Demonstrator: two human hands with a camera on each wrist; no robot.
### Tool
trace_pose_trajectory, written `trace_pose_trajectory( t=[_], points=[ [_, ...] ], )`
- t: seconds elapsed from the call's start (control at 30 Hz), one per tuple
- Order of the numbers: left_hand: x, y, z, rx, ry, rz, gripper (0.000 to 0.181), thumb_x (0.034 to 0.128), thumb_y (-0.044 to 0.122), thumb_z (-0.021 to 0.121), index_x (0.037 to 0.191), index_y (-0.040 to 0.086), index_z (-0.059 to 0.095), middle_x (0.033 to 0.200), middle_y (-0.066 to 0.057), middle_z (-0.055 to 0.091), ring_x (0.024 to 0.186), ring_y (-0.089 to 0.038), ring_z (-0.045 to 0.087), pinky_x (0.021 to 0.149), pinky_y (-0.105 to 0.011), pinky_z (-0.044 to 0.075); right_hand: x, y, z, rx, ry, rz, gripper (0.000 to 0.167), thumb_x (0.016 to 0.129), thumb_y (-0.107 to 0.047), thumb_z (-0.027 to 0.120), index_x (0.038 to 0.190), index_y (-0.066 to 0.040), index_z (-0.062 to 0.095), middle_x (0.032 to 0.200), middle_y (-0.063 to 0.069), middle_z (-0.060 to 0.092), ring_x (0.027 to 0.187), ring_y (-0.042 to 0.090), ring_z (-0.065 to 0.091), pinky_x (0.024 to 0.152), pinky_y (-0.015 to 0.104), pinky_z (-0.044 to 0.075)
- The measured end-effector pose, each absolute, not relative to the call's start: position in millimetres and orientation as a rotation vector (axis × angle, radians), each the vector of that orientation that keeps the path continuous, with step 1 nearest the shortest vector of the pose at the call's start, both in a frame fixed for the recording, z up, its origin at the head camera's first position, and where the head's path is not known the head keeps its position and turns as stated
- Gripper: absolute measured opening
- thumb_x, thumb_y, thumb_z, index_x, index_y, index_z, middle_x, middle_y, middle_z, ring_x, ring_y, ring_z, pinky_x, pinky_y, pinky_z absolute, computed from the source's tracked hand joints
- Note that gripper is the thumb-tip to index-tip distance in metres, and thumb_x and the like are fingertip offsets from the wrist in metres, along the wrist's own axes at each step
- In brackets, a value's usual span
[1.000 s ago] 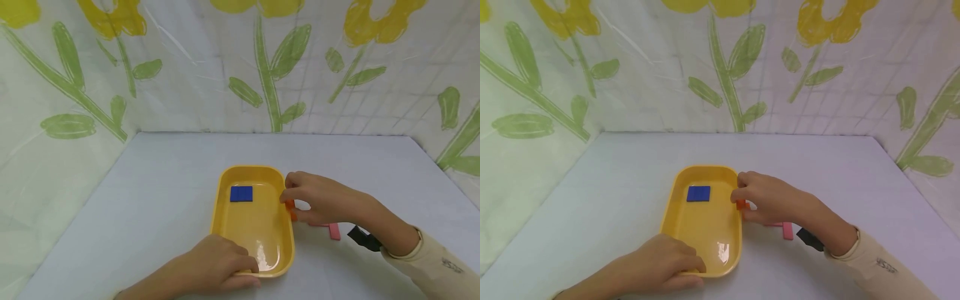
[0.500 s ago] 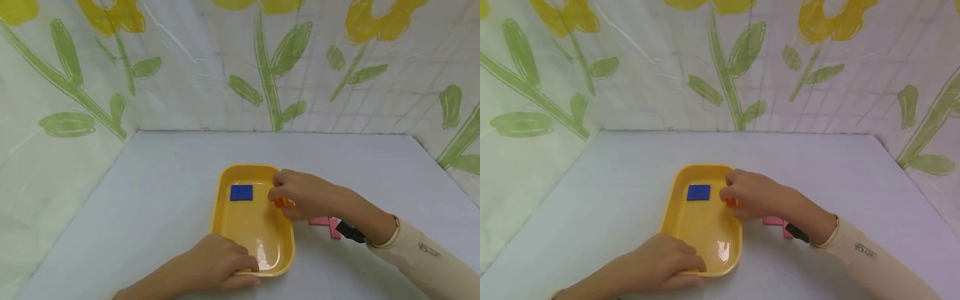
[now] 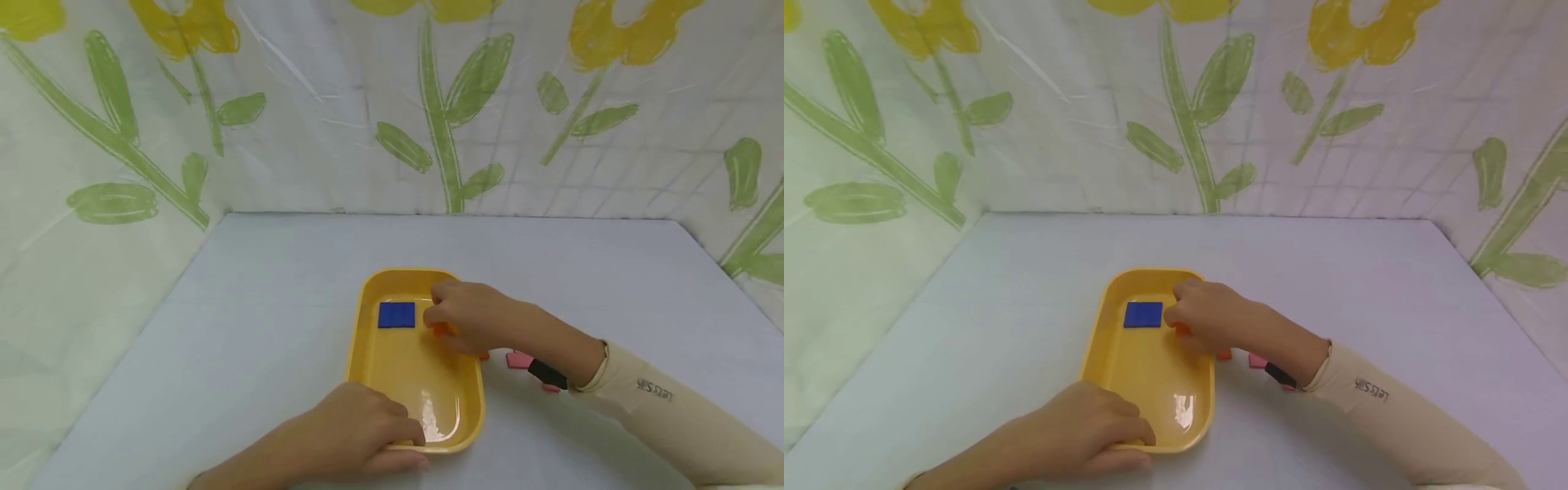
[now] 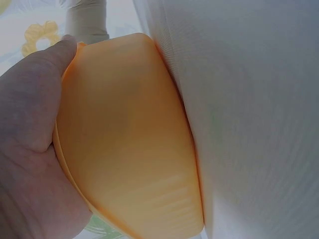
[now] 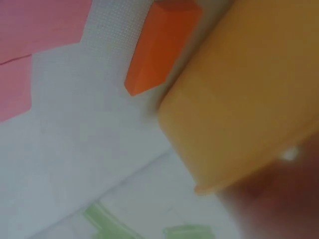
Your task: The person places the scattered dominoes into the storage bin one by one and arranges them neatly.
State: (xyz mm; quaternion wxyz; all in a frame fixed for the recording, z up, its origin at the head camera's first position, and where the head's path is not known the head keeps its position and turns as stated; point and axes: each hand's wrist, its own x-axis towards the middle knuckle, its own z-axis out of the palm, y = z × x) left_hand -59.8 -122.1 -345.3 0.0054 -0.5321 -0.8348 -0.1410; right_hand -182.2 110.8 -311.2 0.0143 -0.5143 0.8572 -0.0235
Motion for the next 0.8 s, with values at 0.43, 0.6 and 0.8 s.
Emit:
trace_pose_trajectory(
  t=[0.43,0.6,0.8],
  points=[
    [-60.2,-120.7,-343.1,-1.688,-2.649,-0.461,0.030,0.1042,0.049,0.047,0.095,0.031,0.069,0.075,0.020,0.056,0.065,0.009,0.046,0.056,-0.007,0.029,-194.0,93.6,-321.6,-1.462,2.645,-0.059,0.019,0.091,-0.016,0.072,0.105,-0.014,0.060,0.081,-0.002,0.048,0.076,0.017,0.047,0.069,0.029,0.043],
    [-60.2,-120.7,-344.1,-1.685,-2.634,-0.450,0.030,0.1039,0.049,0.047,0.094,0.031,0.069,0.075,0.020,0.056,0.064,0.009,0.046,0.056,-0.008,0.029,-197.7,92.9,-322.6,-1.471,2.643,-0.125,0.026,0.088,-0.009,0.072,0.106,-0.010,0.053,0.077,-0.002,0.048,0.072,0.018,0.049,0.067,0.029,0.044],
    [-60.2,-120.5,-343.5,-1.682,-2.658,-0.428,0.031,0.1038,0.051,0.047,0.096,0.031,0.069,0.075,0.021,0.056,0.064,0.009,0.046,0.055,-0.008,0.029,-201.5,89.4,-326.1,-1.470,2.647,-0.139,0.030,0.088,-0.007,0.072,0.111,-0.009,0.053,0.076,-0.002,0.049,0.071,0.018,0.049,0.066,0.029,0.044]
  ],
)
